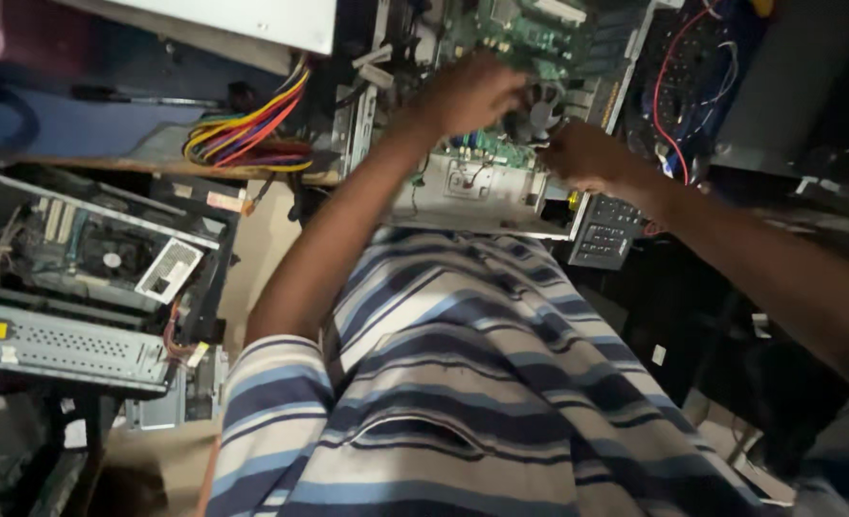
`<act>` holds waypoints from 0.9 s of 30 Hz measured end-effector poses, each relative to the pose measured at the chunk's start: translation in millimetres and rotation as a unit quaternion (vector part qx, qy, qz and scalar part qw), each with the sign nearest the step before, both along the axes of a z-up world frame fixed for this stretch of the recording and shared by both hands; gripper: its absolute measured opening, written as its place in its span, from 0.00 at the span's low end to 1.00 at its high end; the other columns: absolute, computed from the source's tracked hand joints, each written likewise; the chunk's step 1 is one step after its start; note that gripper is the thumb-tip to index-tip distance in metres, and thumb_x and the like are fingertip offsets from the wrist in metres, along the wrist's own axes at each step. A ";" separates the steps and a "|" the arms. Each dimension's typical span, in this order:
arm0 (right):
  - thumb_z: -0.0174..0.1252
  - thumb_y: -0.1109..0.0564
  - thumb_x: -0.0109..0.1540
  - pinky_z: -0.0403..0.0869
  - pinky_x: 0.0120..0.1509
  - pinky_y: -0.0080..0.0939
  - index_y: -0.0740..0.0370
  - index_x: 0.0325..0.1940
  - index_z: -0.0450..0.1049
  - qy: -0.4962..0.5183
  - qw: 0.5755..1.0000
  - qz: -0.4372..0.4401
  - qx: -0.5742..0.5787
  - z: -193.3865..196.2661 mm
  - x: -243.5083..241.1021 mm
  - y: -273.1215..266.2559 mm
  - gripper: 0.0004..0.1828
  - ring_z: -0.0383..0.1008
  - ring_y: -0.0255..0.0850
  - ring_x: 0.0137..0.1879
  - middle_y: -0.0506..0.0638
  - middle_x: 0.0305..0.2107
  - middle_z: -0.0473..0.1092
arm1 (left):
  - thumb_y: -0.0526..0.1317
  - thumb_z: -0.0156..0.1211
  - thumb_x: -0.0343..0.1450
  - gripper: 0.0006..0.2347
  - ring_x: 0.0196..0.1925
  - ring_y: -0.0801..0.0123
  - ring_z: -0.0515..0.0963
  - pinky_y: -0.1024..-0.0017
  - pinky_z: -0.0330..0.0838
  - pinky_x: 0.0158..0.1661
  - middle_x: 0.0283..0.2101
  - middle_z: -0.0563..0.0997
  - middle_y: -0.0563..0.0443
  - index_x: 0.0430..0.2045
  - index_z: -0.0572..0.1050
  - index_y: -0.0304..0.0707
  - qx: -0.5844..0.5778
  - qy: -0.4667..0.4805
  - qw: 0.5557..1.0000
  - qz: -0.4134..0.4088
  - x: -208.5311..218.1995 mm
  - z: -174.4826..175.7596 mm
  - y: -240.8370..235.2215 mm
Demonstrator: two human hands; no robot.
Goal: The person cleans the interior of a desktop computer case using a toothbrush. They brush the motherboard, CPU fan, and a removed power supply unit, then place the power supply back into the case.
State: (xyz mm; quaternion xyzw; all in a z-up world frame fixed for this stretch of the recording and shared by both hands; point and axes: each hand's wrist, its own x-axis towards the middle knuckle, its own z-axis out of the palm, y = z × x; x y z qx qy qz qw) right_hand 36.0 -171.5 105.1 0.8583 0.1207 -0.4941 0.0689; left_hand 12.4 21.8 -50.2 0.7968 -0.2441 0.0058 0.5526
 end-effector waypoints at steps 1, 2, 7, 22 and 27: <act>0.56 0.45 0.68 0.76 0.44 0.56 0.69 0.43 0.80 -0.030 0.994 0.102 0.011 0.1 -3.5 -1.7 0.21 0.79 0.59 0.37 0.68 0.32 0.77 | 0.39 0.62 0.75 0.06 0.40 0.49 0.78 0.52 0.71 0.43 0.33 0.78 0.39 0.38 0.78 0.34 -0.005 -0.030 0.999 0.040 -4.0 1.0 7.3; 0.55 0.46 0.68 0.76 0.45 0.56 0.69 0.43 0.79 -0.030 0.993 0.114 -0.001 -0.1 -0.6 0.6 0.21 0.79 0.60 0.38 0.68 0.32 0.78 | 0.38 0.62 0.75 0.05 0.40 0.48 0.78 0.51 0.70 0.43 0.32 0.78 0.39 0.36 0.78 0.35 -0.005 -0.066 0.994 0.082 -1.1 2.6 18.7; 0.53 0.53 0.66 0.78 0.46 0.59 0.68 0.43 0.78 -0.022 0.982 0.186 -0.035 11.7 -7.4 10.7 0.15 0.80 0.63 0.38 0.69 0.32 0.77 | 0.36 0.59 0.76 0.03 0.40 0.46 0.79 0.50 0.70 0.43 0.33 0.79 0.41 0.35 0.77 0.36 -0.024 -0.082 0.990 0.115 -2.2 13.9 45.2; 0.46 0.54 0.70 0.60 0.19 0.39 0.54 0.53 0.72 0.109 0.965 -0.231 -0.052 3.4 5.9 16.0 0.11 0.58 0.35 0.17 0.52 0.19 0.68 | 0.35 0.58 0.73 0.04 0.37 0.43 0.80 0.49 0.71 0.38 0.32 0.80 0.38 0.30 0.77 0.34 -0.029 -0.078 0.990 0.112 -9.5 25.0 56.6; 0.42 0.53 0.73 0.49 0.15 0.33 0.64 0.44 0.74 0.222 0.873 -0.433 -0.041 -12.3 25.8 6.1 0.17 0.49 0.28 0.15 0.44 0.16 0.62 | 0.36 0.58 0.72 0.06 0.30 0.42 0.80 0.49 0.71 0.31 0.26 0.79 0.37 0.25 0.77 0.35 0.005 -0.013 0.992 0.125 -14.9 29.5 60.3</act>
